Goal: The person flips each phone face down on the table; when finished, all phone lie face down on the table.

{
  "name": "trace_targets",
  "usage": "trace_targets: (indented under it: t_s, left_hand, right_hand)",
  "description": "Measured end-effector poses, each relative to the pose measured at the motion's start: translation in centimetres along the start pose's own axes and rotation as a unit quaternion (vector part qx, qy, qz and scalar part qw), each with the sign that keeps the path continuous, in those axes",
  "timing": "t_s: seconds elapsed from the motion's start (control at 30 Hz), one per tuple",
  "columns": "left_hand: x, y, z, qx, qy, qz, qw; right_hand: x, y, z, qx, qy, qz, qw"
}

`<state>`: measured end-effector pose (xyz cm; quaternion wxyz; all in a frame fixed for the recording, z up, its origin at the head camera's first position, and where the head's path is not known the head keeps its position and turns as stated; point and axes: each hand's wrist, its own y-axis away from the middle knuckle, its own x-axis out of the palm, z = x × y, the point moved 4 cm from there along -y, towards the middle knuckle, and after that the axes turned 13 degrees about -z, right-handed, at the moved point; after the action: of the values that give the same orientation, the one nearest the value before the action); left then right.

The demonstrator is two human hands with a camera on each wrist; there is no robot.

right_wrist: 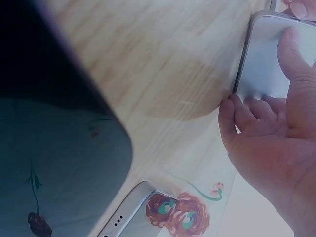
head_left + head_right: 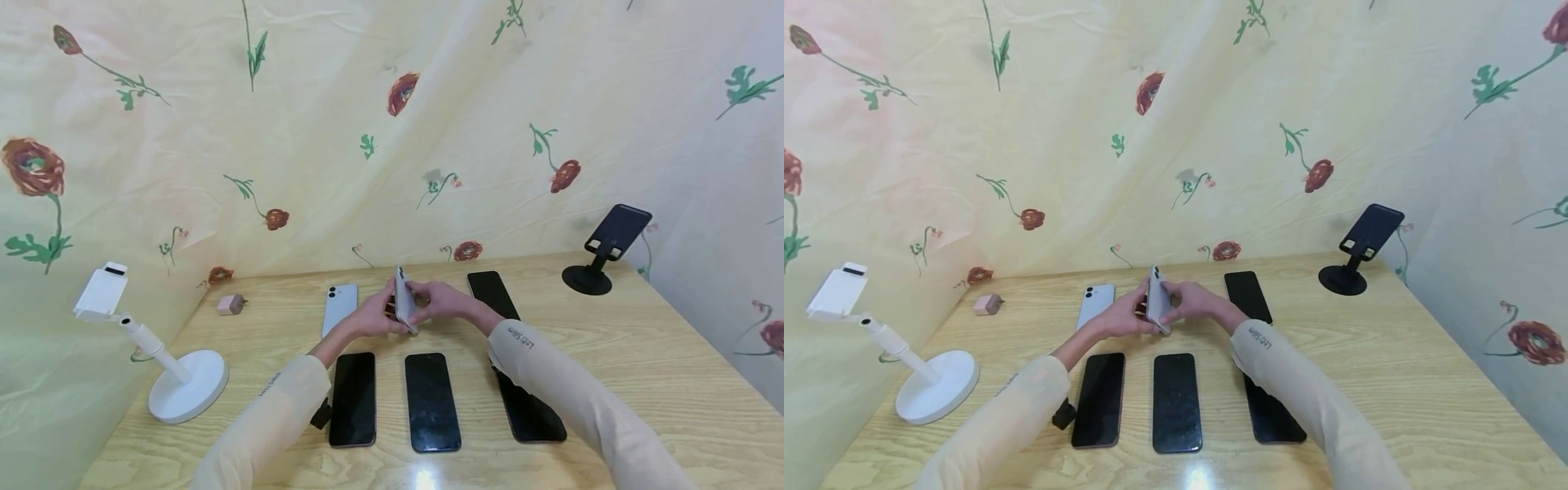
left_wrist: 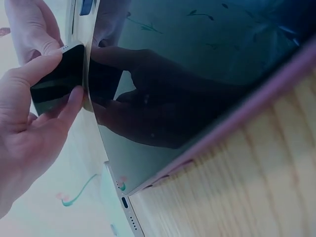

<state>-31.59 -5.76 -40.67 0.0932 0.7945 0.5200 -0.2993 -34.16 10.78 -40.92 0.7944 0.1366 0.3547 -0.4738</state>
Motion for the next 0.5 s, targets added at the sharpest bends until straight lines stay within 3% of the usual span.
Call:
trace_targets:
  t_s: [0.3,0.5]
  left_hand:
    - [-0.17,0.16,-0.16,-0.004,-0.074,-0.024,0.9970]
    - [-0.16,0.23,0.14,-0.015,-0.100,-0.032,0.9944]
  right_hand:
    - [0.23,0.33,0.08,0.005,0.041,-0.007,0.9991]
    - [0.38,0.60,0.19,0.011,0.053,-0.009,0.9985]
